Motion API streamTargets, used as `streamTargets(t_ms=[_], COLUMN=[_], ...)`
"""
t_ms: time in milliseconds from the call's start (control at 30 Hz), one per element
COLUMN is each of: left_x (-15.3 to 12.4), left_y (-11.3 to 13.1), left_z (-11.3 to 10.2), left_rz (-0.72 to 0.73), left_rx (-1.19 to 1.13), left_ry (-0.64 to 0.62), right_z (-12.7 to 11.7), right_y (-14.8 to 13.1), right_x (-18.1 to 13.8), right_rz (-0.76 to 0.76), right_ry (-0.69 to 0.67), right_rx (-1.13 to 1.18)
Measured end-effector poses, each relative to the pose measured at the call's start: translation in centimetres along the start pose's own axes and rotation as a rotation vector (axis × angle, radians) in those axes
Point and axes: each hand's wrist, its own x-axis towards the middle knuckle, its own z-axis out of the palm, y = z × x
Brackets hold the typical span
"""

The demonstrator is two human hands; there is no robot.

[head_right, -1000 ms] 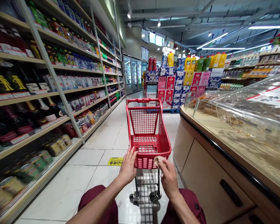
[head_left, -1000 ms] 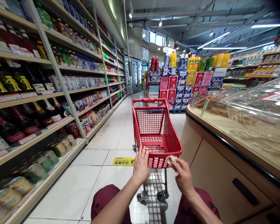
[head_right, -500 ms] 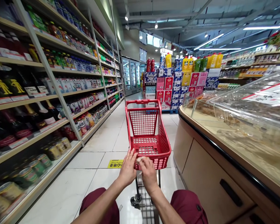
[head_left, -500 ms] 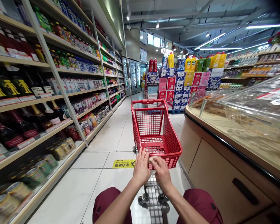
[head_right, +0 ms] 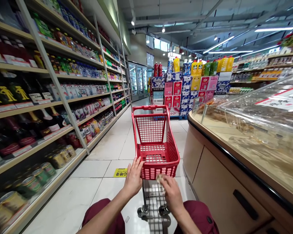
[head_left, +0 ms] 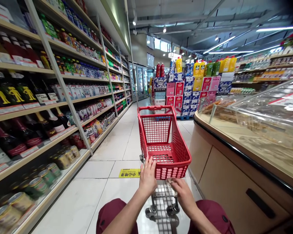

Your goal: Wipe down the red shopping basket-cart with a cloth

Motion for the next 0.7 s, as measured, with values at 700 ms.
streamTargets(t_ms=[700], left_x=[0.4], left_y=[0.0], left_z=[0.8], left_rz=[-0.036], left_rx=[0.008], left_ry=[0.073], right_z=[-1.2], right_y=[4.7], right_x=[-1.7], right_rz=[0.099], right_ry=[-0.094], right_rx=[-0.081])
